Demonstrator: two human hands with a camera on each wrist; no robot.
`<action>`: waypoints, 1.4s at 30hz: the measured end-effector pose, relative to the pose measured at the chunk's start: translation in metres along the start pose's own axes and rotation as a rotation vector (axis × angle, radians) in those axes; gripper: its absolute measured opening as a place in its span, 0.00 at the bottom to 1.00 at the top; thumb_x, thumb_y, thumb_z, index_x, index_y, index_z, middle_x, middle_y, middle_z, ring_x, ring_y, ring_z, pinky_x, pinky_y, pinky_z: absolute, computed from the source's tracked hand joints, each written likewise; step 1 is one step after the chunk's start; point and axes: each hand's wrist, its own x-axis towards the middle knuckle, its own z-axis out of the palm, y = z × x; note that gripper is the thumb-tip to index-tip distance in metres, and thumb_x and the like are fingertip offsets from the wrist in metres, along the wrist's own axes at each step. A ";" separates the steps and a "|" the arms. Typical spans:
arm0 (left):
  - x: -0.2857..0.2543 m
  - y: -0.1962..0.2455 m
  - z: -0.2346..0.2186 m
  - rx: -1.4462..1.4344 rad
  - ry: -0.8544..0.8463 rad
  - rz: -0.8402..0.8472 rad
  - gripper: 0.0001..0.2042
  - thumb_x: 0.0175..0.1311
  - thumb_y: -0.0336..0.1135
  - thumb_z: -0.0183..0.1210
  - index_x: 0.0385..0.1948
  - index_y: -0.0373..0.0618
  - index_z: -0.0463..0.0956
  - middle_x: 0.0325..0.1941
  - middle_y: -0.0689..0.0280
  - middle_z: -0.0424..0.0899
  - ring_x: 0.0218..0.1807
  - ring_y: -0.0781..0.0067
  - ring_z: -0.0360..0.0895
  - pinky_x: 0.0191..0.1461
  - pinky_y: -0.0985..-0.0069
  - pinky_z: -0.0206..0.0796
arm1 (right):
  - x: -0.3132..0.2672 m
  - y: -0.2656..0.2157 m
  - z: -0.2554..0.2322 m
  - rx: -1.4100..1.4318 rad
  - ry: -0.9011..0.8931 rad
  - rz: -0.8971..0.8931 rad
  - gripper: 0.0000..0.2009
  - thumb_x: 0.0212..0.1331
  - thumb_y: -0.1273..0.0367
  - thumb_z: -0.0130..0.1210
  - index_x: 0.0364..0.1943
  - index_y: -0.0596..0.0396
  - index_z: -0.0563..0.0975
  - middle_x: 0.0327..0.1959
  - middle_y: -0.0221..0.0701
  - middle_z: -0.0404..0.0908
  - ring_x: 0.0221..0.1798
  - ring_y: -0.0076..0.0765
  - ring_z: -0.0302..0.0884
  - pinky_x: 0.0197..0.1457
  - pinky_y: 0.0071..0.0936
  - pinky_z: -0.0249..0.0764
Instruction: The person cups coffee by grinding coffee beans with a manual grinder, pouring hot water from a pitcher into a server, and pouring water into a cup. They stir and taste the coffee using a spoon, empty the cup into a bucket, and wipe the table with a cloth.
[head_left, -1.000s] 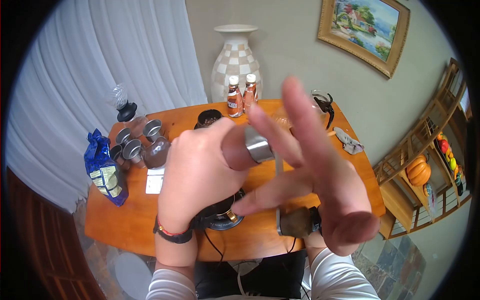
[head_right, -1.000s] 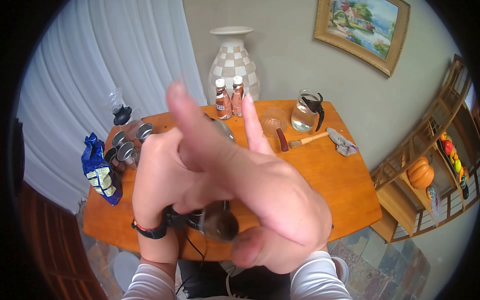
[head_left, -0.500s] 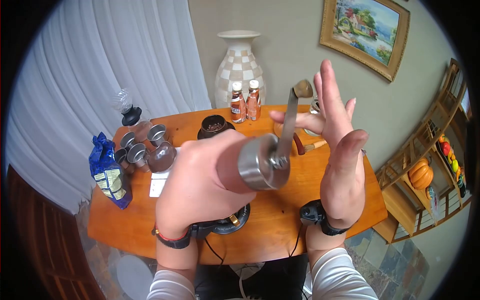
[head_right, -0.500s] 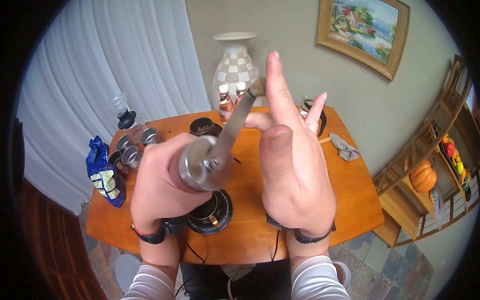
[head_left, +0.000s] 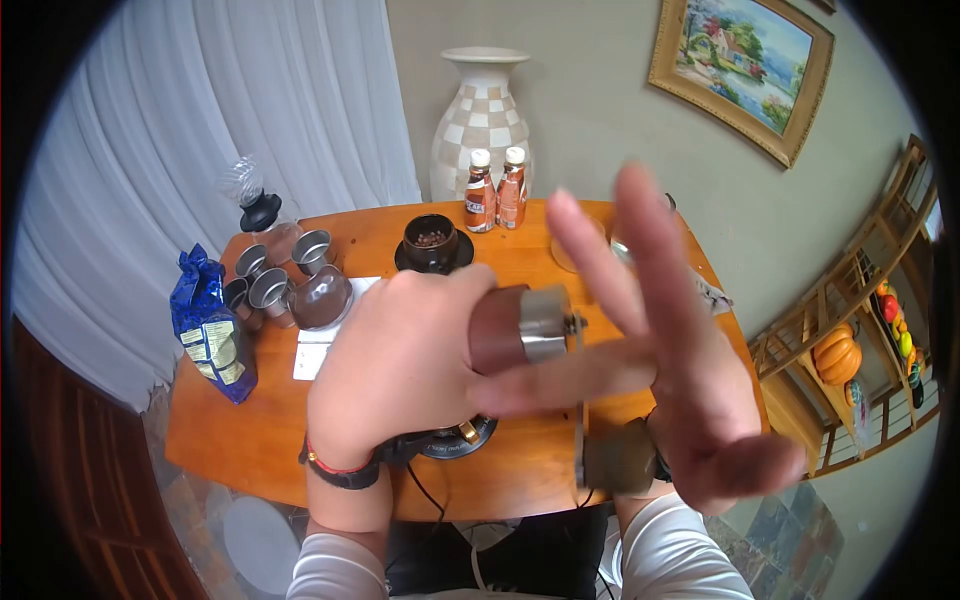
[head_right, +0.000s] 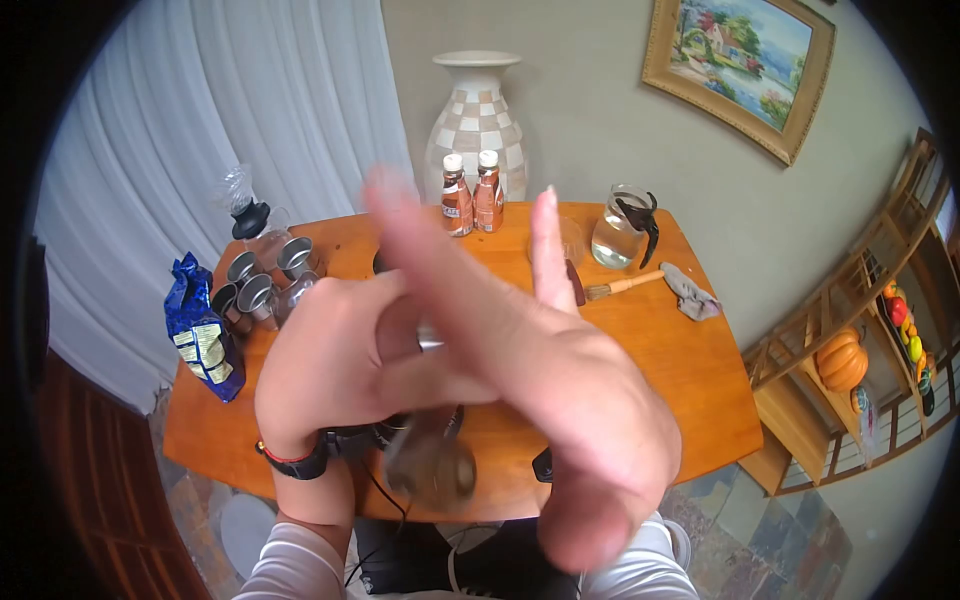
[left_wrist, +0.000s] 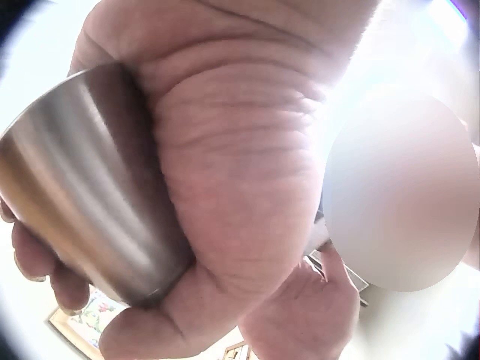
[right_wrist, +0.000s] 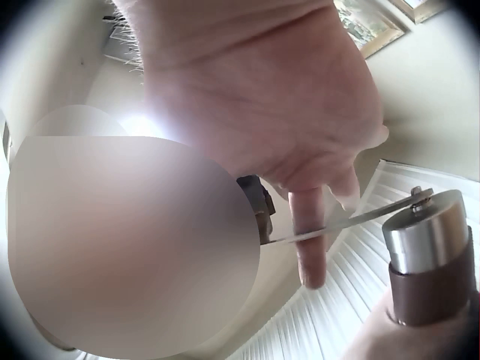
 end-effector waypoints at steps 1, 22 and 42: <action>0.000 0.002 -0.006 -0.003 -0.031 -0.042 0.16 0.40 0.30 0.70 0.34 0.39 0.80 0.28 0.47 0.83 0.36 0.41 0.83 0.39 0.57 0.76 | 0.002 0.012 0.008 -0.101 0.128 -0.283 0.68 0.48 0.18 0.07 0.77 0.70 0.38 0.35 0.43 0.90 0.80 0.54 0.55 0.79 0.55 0.04; -0.006 0.008 -0.002 -0.273 0.010 0.195 0.16 0.43 0.34 0.71 0.37 0.47 0.82 0.31 0.54 0.85 0.37 0.45 0.82 0.41 0.60 0.75 | 0.026 0.030 0.013 -0.183 0.768 -0.131 0.57 0.63 0.27 0.08 0.77 0.69 0.51 0.48 0.49 0.87 0.76 0.53 0.64 0.83 0.61 0.22; -0.005 -0.002 -0.012 -0.272 0.384 0.135 0.16 0.41 0.26 0.72 0.36 0.37 0.82 0.28 0.53 0.85 0.30 0.51 0.84 0.37 0.70 0.75 | 0.014 0.008 0.010 -0.248 0.607 0.144 0.59 0.60 0.26 0.04 0.74 0.65 0.62 0.27 0.42 0.88 0.77 0.45 0.63 0.84 0.54 0.15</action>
